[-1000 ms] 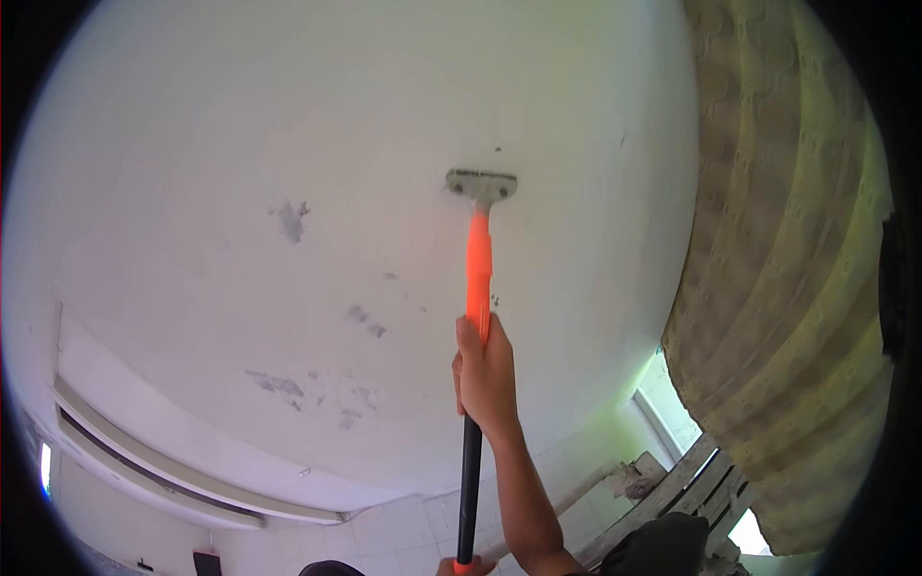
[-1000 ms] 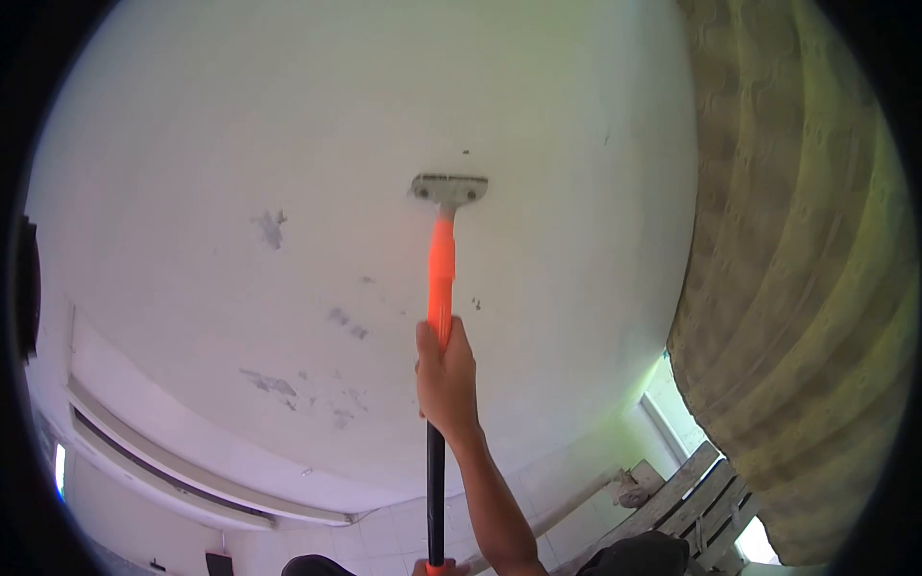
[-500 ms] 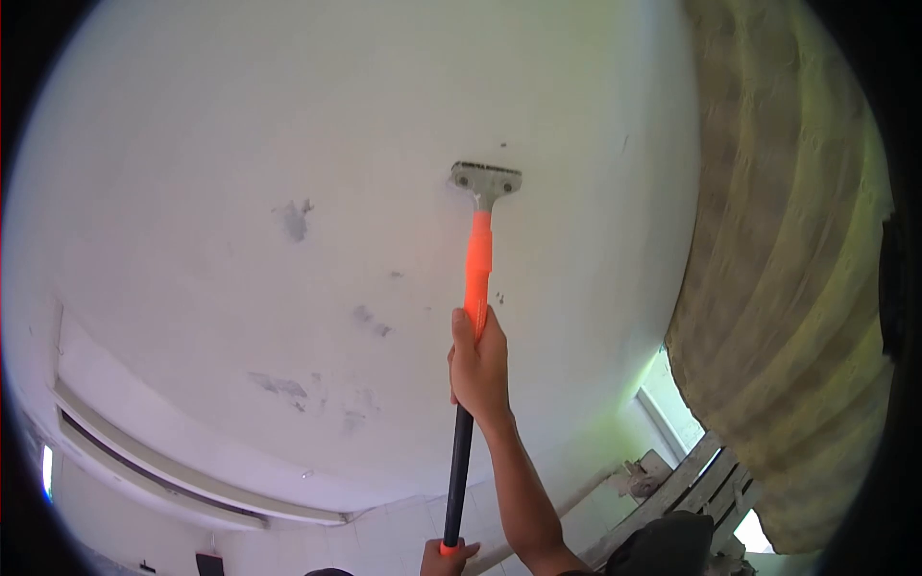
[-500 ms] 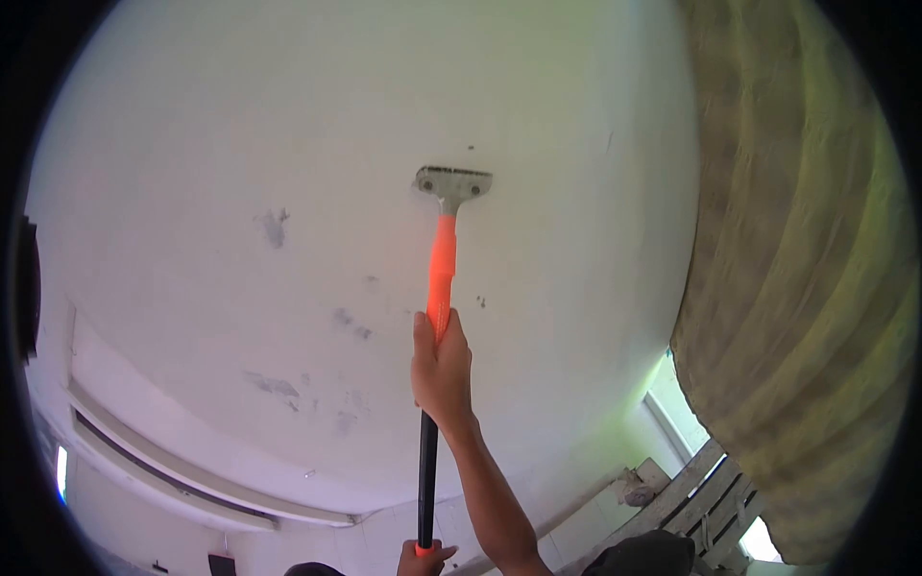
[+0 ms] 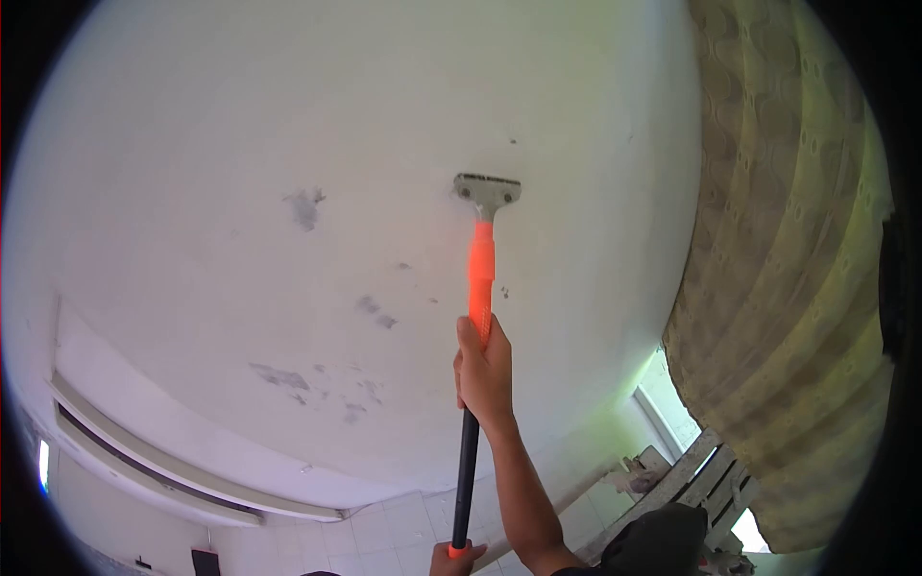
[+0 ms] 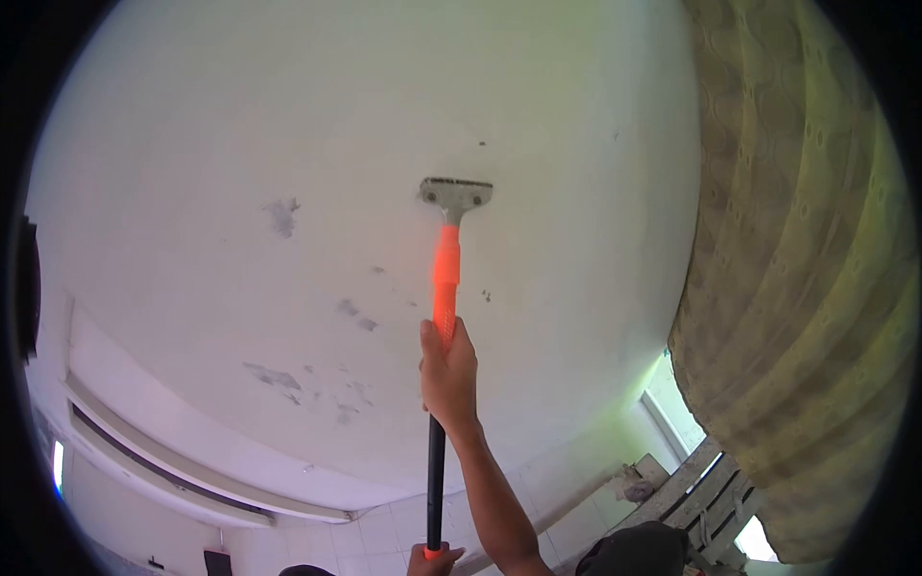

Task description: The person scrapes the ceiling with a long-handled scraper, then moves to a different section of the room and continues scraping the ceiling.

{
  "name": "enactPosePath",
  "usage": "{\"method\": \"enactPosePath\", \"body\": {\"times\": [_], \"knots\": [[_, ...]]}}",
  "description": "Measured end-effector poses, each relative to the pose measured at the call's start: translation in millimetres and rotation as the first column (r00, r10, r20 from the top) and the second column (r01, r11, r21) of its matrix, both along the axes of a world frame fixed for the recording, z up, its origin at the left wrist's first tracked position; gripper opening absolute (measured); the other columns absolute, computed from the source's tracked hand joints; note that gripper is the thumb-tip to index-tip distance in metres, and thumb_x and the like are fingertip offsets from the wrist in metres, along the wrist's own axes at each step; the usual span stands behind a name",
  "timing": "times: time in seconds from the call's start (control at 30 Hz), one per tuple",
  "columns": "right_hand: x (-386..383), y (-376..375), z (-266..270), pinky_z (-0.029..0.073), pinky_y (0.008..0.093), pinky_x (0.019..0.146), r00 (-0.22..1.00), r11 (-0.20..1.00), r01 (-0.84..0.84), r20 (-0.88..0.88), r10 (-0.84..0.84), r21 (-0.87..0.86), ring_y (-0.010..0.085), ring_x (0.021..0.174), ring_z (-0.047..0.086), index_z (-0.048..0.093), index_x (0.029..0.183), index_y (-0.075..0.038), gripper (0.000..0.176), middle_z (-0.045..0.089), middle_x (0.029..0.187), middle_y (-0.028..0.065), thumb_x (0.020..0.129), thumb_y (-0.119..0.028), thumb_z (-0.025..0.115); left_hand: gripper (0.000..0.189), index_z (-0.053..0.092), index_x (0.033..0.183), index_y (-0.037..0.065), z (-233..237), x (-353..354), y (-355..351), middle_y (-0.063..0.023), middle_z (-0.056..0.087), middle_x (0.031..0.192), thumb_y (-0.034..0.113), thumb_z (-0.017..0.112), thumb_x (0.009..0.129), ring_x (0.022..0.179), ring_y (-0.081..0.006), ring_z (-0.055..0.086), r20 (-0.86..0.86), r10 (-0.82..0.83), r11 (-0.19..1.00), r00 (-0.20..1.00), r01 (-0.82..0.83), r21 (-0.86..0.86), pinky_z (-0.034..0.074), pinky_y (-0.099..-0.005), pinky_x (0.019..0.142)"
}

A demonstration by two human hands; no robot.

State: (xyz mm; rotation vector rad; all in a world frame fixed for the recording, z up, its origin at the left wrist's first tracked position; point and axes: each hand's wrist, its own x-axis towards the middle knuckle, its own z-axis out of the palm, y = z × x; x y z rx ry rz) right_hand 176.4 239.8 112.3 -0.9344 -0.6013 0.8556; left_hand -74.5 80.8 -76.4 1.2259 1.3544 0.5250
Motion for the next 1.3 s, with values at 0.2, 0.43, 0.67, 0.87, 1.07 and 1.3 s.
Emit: {"method": "enactPosePath", "body": {"times": [0.2,0.43,0.67,0.87,1.07,1.3], "knots": [[2,17,3,0.031,0.0269,0.029,0.994,0.995,0.096,0.055,-0.097,0.009,0.0069,0.032,0.033,0.046,0.091,-0.006,0.025,0.038,0.051,-0.0030,0.104,-0.028,0.047,0.039,0.048,0.055,0.014,-4,9,33,0.0041,0.044,0.049,0.017,0.078,0.081,0.041,-0.0090,0.036,-0.104,0.040,0.993,0.994,-0.028,0.114,0.028,-0.0314,0.039],[-7,4,-6,0.033,0.0283,0.032,0.991,0.992,0.100,0.092,-0.093,-0.075,0.0086,0.037,0.038,0.049,0.094,-0.006,0.026,0.042,0.056,-0.0011,0.103,-0.030,0.049,0.037,0.048,0.056,0.015,-11,10,2,0.0036,0.044,0.048,0.018,0.074,0.083,0.039,-0.0088,0.036,-0.015,0.047,0.998,0.999,-0.048,-0.047,0.029,-0.0291,0.037],[80,21,58,0.034,0.0302,0.035,0.972,0.979,0.190,0.124,-0.197,0.071,0.0111,0.040,0.041,0.043,0.084,-0.007,0.032,0.041,0.058,0.0000,0.104,-0.031,0.050,0.035,0.053,0.059,0.008,60,86,71,0.0027,0.048,0.049,0.017,0.076,0.083,0.042,-0.0077,0.041,-0.194,-0.034,0.988,0.980,0.062,0.143,0.032,-0.0294,0.041],[27,16,-30,0.045,0.0332,0.053,0.937,0.972,0.235,0.273,-0.218,-0.029,0.0150,0.054,0.053,0.053,0.095,-0.001,0.029,0.050,0.063,0.0059,0.103,-0.030,0.052,0.037,0.047,0.055,0.015,-19,58,-8,0.0043,0.044,0.049,0.015,0.072,0.083,0.040,-0.0083,0.037,0.060,-0.008,1.000,0.998,0.007,0.024,0.028,-0.0290,0.039],[49,21,-9,0.045,0.0331,0.056,0.938,0.970,0.239,0.246,-0.244,0.053,0.0153,0.054,0.051,0.052,0.093,-0.001,0.032,0.050,0.063,0.0062,0.103,-0.031,0.051,0.029,0.058,0.062,0.006,-17,67,23,0.0009,0.052,0.052,0.014,0.079,0.079,0.047,-0.0081,0.047,-0.066,0.100,0.994,0.993,-0.103,-0.042,0.037,-0.0289,0.045],[39,20,-12,0.035,0.0291,0.042,0.847,0.911,0.389,0.336,-0.411,0.136,0.0092,0.045,0.039,0.047,0.085,-0.006,0.030,0.044,0.061,-0.0002,0.103,-0.030,0.051,0.028,0.058,0.067,0.007,-25,80,-3,0.0011,0.052,0.053,0.023,0.074,0.084,0.041,-0.0085,0.045,-0.023,0.110,0.990,0.994,-0.112,-0.090,0.031,-0.0284,0.038]]}}
